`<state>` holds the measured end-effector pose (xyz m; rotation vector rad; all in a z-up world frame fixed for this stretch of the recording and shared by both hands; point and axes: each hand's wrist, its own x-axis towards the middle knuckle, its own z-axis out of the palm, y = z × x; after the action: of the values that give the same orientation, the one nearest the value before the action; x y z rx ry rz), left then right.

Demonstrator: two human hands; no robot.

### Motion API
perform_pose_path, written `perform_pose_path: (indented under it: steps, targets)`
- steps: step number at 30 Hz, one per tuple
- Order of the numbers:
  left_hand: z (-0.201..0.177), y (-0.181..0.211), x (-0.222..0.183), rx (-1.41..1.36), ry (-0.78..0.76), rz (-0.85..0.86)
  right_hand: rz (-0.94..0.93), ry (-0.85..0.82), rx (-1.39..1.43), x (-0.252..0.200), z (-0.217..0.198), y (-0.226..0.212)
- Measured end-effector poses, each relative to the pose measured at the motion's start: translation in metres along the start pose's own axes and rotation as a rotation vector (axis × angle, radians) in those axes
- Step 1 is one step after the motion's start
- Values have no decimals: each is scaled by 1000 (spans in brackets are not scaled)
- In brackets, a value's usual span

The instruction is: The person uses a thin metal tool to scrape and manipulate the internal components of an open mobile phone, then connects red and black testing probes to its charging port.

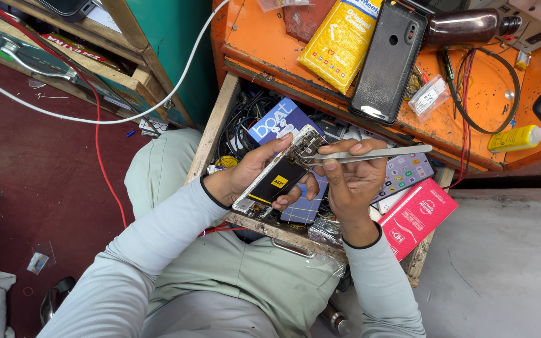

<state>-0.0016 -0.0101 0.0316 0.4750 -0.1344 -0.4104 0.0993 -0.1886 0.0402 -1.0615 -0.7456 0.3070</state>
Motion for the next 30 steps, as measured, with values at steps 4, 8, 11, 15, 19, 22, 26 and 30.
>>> perform_pose_path:
  steps: [4, 8, 11, 15, 19, 22, 26, 30]
  targets:
    - [-1, -1, 2, -21, -3, 1, -22, -13, -23, 0, 1, 1]
    - [-3, -2, 1, -34, -9, -1, -12, 2, -31, 1, 1, 2]
    - [-3, -2, 2, -31, -18, 5, -4, 6, -32, 1, 2, 1]
    - [-3, -2, 2, -25, -31, 6, -22, 10, -31, 0, 4, 2]
    - [-3, -3, 2, -47, -20, 10, -23, 1, 13, -1, 5, 2]
    - [-5, -3, 2, -36, -40, 13, -21, 3, 32, -1, 5, 1]
    - [-5, -3, 2, -66, -52, 12, -15, 28, -25, -1, 5, 2]
    - [-5, -2, 2, -63, -46, 9, -30, 31, -68, -1, 4, 2]
